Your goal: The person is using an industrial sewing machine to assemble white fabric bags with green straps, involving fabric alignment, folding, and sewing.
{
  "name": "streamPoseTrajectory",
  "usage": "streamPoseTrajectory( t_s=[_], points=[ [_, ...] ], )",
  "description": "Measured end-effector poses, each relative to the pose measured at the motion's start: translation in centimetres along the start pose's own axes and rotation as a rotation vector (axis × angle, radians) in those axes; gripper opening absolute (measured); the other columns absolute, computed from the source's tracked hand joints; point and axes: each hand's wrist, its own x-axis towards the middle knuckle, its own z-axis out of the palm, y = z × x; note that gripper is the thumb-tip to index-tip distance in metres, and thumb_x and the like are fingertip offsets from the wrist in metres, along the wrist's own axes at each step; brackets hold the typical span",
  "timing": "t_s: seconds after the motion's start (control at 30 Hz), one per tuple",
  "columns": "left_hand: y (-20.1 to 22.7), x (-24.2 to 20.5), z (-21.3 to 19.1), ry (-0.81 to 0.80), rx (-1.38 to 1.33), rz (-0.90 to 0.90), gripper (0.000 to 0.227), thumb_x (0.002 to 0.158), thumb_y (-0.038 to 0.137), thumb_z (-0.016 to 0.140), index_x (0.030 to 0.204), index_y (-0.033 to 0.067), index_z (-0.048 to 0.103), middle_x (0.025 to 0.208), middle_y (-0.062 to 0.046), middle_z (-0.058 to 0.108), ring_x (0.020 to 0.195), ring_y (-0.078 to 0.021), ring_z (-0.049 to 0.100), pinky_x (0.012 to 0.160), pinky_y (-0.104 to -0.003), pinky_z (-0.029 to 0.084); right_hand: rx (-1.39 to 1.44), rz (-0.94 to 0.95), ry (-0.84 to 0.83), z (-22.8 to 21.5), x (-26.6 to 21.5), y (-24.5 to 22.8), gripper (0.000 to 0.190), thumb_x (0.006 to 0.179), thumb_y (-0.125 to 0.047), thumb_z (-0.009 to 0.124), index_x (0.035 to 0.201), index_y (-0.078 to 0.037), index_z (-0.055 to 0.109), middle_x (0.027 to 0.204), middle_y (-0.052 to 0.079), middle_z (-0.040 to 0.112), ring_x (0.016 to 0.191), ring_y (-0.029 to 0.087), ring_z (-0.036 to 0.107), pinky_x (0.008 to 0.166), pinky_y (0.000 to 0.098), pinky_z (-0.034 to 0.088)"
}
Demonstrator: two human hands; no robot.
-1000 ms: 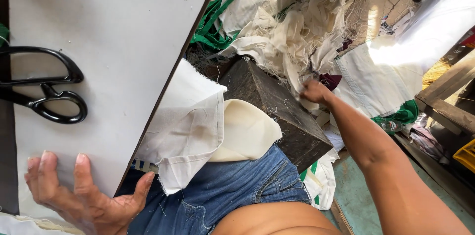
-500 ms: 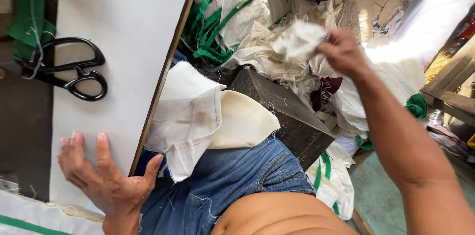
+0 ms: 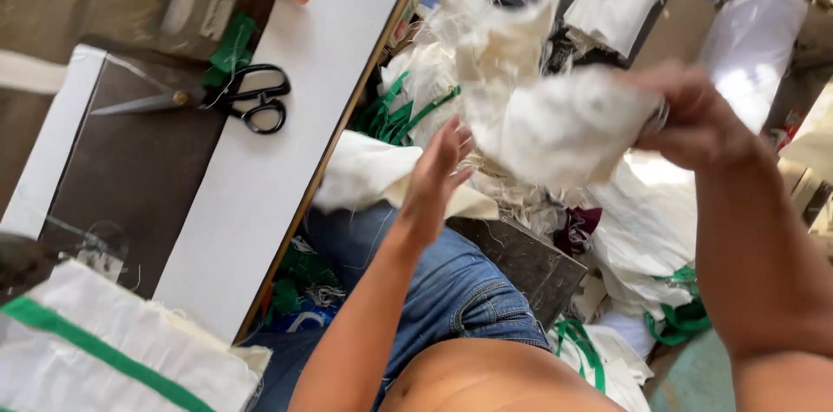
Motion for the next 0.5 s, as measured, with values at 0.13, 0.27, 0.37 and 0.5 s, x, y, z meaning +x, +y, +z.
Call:
streamPoseTrajectory(
  t_s=[0.13, 0.27, 0.37, 0.5],
  points=[
    [-9.8, 2.6, -4.0, -0.166, 1.272, -0.338, 0.102, 0.079, 0.089, 0.036, 0.158, 0.0252, 0.034, 0.163, -0.014, 0.034, 0.152, -0.0432, 0.017, 0.116, -0.076, 0.002, -0.109, 0.275, 0.072, 4.2, -6.1, 0.9, 0.034, 0.088, -0.015, 0.073, 0.119, -0.005, 0.062, 0.118, 0.005, 0.062, 0.104, 0.015, 0.063, 0.089, 0.0307, 0.054],
    [-7.4, 1.4, -5.7, -0.399, 1.573, -0.665, 0.079, 0.094, 0.073, 0.031, 0.164, 0.0374, 0.020, 0.175, -0.002, 0.008, 0.160, -0.0353, 0.002, 0.117, -0.079, 0.007, -0.056, 0.456, 0.415, 3.6, -12.2, 5.6, 0.015, 0.092, -0.002, 0.067, 0.107, -0.002, 0.070, 0.099, 0.004, 0.072, 0.091, 0.016, 0.068, 0.088, 0.0301, 0.057],
    [-9.1, 3.3, -5.6, -0.578, 1.680, -0.848, 0.095, 0.095, 0.087, 0.027, 0.154, 0.0158, 0.050, 0.166, -0.016, 0.036, 0.154, -0.0389, 0.028, 0.121, -0.062, 0.010, -0.171, 0.541, 0.446, 4.6, -12.4, 6.6, 0.023, 0.091, -0.007, 0.073, 0.112, -0.001, 0.071, 0.106, 0.004, 0.072, 0.095, 0.013, 0.068, 0.089, 0.0279, 0.058],
    [-14.2, 5.8, -6.5, -0.593, 1.703, -0.965, 0.068, 0.098, 0.055, 0.031, 0.154, 0.0217, 0.051, 0.166, -0.013, 0.037, 0.158, -0.0375, 0.021, 0.118, -0.067, 0.000, -0.113, 0.470, 0.416, 6.6, -9.2, 4.0, 0.024, 0.094, -0.008, 0.070, 0.116, 0.002, 0.069, 0.109, 0.008, 0.072, 0.100, 0.018, 0.069, 0.094, 0.0309, 0.061]
  ],
)
